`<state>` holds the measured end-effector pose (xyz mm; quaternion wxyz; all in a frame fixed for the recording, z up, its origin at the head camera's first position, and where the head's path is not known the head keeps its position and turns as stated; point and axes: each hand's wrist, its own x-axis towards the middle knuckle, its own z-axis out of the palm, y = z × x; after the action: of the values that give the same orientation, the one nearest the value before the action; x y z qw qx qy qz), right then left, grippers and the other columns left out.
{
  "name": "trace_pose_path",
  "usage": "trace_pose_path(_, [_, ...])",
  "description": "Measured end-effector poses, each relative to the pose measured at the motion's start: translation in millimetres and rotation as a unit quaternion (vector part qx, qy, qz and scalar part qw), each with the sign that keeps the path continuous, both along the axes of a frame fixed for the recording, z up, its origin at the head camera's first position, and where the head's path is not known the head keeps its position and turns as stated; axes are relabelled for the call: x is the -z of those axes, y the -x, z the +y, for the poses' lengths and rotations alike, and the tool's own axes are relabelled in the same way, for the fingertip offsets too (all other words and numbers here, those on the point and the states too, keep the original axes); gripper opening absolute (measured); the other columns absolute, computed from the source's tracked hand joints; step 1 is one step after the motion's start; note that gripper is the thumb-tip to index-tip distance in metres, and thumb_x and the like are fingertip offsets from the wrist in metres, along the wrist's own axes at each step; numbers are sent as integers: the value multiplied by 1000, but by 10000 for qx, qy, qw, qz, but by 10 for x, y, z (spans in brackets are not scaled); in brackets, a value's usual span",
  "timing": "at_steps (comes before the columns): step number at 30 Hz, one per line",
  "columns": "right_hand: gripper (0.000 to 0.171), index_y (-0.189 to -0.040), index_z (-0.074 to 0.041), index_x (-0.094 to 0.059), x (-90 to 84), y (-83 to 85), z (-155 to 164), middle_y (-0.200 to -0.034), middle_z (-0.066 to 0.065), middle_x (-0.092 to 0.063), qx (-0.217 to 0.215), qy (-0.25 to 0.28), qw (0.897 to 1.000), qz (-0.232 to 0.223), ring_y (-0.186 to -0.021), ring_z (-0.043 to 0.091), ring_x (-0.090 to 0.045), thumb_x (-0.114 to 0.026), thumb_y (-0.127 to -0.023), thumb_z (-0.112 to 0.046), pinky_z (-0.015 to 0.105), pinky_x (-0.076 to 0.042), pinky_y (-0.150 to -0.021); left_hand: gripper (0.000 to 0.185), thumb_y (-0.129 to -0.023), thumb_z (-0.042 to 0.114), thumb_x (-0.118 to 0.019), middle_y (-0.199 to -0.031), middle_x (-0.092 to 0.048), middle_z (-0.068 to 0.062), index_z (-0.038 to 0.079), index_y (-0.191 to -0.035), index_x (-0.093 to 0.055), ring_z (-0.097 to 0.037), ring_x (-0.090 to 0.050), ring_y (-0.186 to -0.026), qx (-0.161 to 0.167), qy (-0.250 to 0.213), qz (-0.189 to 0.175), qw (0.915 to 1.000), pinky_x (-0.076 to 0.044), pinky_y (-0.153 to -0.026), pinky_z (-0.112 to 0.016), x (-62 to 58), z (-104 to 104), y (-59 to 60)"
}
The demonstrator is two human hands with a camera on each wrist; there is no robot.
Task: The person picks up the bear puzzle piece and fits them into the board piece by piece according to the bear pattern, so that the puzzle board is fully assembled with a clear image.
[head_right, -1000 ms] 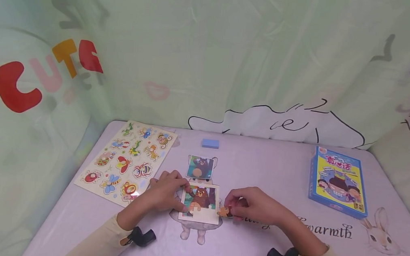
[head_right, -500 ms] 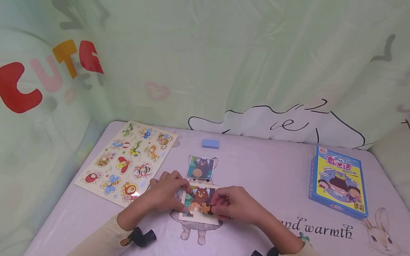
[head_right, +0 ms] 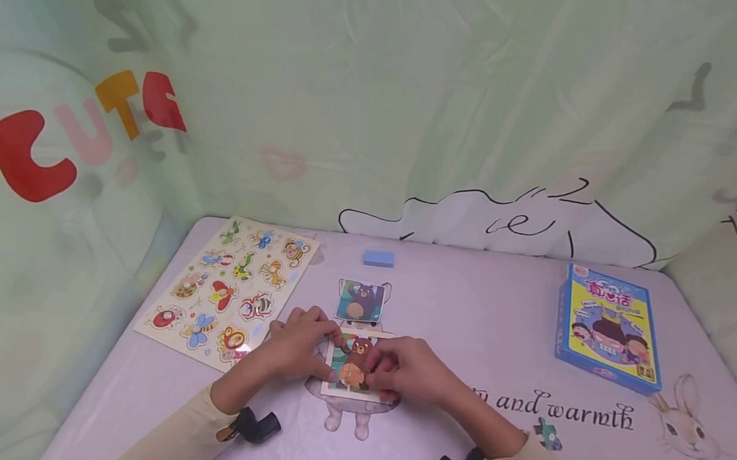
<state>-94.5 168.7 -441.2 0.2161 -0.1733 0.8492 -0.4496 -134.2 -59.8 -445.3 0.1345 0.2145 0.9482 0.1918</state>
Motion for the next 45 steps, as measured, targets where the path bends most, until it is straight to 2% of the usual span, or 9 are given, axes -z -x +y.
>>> trace_pose_path(6, [11, -90, -14, -66, 24, -8, -46, -66, 3, -64, 178, -44, 9997, -159, -53, 17, -61, -71, -82, -20, 33, -52, -51, 39, -60, 43, -85, -107, -48, 5, 34, -89, -61, -24, -39, -104, -4, 15, -18, 10000, -29, -81, -54, 8, 4, 3])
trace_pose_path(10, [10, -88, -15, -66, 41, -9, -69, -64, 2, -63, 238, -126, 9996, -109, -51, 17, -61, -72, -81, -20, 33, -51, -50, 39, -60, 43, -85, -107, -48, 5, 33, -89, -61, -24, -38, -104, -2, 20, -29, 10000, -29, -81, -54, 6, 1, 6])
trace_pose_path(18, [10, -79, -13, -65, 46, -19, -99, -55, -3, -60, 318, -422, 9980, 341, -44, 12, -58, -74, -79, -18, 27, -47, -44, 39, -61, 43, -85, -109, -49, 5, 33, -90, -61, -24, -39, -106, 47, 9, 37, 10000, -28, -82, -54, -6, -2, -3])
trace_pose_path(22, [15, -76, -17, -63, 20, -9, -98, -55, -6, -57, 378, -823, 9937, 658, -44, 7, -53, -76, -77, -25, 22, -41, -42, 38, -61, 41, -85, -106, -48, 5, 32, -89, -61, -24, -38, -105, 41, -30, 24, 10000, -28, -81, -54, -19, 0, -22])
trace_pose_path(26, [18, -74, -20, -61, -1, 13, -70, -55, -8, -53, 368, -1126, 9890, 883, -45, 6, -48, -73, -80, -32, 22, -35, -43, 33, -65, 41, -82, -103, -45, 5, 31, -87, -60, -23, -37, -104, -17, -61, -34, 10000, -27, -81, -55, -33, 16, -46])
trace_pose_path(30, [18, -75, -19, -59, 3, 41, -41, -56, -7, -51, 225, -1119, 9911, 683, -46, 8, -48, -69, -84, -32, 22, -34, -44, 31, -70, 50, -76, -98, -43, 3, 30, -85, -59, -22, -36, -100, -152, -5, -13, 9999, -28, -81, -57, -30, 47, -68])
trace_pose_path(34, [20, -77, -19, -59, 21, 71, -27, -57, -6, -51, 94, -1130, 9921, 541, -49, 9, -48, -71, -82, -33, 22, -35, -45, 37, -69, 57, -74, -96, -41, 2, 27, -85, -57, -23, -35, -98, -283, 55, 82, 9996, -28, -79, -57, -16, 88, -95])
trace_pose_path(41, [21, -80, -18, -59, 16, 83, -23, -60, -5, -52, 31, -1085, 9932, 421, -54, 9, -48, -74, -79, -32, 22, -35, -47, 43, -63, 54, -79, -94, -41, 2, 26, -85, -56, -23, -35, -97, -383, 106, 283, 9988, -28, -75, -54, 14, 121, -119])
trace_pose_path(45, [22, -81, -17, -60, 24, 86, -24, -60, -5, -52, 16, -1112, 9928, 449, -53, 9, -49, -75, -78, -32, 23, -36, -48, 43, -63, 54, -80, -94, -40, 2, 26, -85, -56, -23, -35, -97, -391, 105, 268, 9988, -28, -76, -54, 5, 125, -121])
